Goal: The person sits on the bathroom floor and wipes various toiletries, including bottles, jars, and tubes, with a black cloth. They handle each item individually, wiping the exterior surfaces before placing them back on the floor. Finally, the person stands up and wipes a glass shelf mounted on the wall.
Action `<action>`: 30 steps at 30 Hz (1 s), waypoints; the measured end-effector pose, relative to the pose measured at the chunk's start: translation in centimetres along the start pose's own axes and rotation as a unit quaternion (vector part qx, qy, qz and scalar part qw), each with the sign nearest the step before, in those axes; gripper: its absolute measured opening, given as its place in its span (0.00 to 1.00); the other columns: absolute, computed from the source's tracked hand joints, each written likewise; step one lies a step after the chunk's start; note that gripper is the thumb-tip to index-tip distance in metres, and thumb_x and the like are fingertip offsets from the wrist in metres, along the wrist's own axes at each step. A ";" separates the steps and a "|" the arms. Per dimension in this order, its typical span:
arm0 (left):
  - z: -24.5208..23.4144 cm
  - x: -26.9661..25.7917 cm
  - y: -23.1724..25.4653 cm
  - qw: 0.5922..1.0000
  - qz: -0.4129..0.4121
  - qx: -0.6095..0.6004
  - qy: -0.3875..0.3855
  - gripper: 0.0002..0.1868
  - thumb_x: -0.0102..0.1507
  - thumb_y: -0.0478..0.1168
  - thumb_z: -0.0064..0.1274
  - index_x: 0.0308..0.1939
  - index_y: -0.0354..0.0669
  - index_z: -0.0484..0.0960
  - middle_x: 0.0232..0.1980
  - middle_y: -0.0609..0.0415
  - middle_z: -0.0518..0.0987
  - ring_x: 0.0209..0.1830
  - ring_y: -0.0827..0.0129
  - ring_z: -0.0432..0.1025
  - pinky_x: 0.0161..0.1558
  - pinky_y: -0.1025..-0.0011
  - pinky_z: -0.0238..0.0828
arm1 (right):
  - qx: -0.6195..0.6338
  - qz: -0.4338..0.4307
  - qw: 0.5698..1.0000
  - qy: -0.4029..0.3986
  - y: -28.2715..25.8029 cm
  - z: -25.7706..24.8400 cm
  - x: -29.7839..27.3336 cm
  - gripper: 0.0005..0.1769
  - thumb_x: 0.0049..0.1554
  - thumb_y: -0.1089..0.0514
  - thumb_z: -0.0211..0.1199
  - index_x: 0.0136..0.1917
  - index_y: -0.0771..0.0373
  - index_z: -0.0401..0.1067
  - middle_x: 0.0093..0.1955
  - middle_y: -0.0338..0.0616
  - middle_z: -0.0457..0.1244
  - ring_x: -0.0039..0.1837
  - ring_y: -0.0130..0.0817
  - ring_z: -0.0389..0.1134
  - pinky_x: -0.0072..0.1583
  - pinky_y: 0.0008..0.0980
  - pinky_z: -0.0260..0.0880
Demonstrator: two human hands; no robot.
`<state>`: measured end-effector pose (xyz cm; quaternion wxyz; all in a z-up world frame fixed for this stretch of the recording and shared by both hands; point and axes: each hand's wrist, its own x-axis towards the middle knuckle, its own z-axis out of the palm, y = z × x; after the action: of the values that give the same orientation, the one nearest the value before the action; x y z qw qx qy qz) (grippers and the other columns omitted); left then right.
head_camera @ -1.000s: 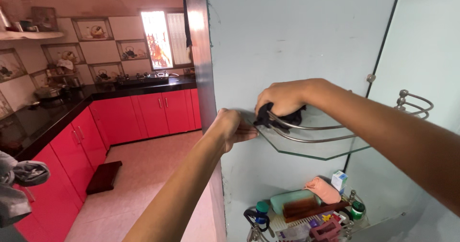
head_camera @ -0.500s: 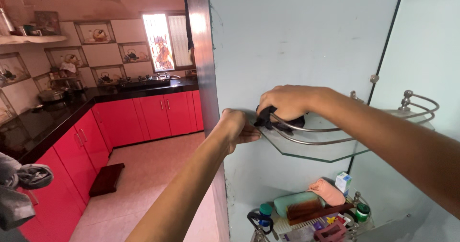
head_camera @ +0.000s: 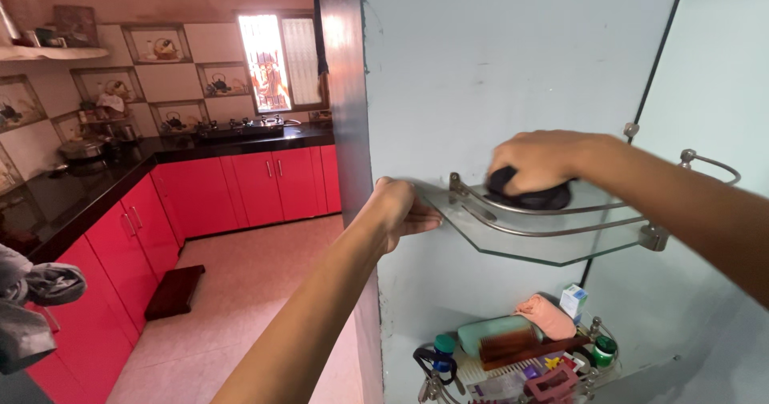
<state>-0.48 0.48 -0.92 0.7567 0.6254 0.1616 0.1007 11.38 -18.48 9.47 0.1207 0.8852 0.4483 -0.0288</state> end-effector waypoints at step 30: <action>2.3 -0.3 -0.7 0.988 0.055 0.083 0.117 0.32 0.55 0.21 0.60 0.56 0.36 0.58 0.43 0.39 0.77 0.31 0.60 0.79 0.32 0.69 0.83 | 0.001 0.012 0.999 0.030 -2.3 0.1 0.8 0.21 0.48 0.51 0.71 0.57 0.44 0.81 0.56 0.40 0.71 0.58 0.41 0.73 0.57 0.42 0.74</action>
<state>0.04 -1.84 -1.16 0.6715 0.6776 0.2225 0.2010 10.04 -16.56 8.85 0.1065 0.8912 0.4410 -0.0016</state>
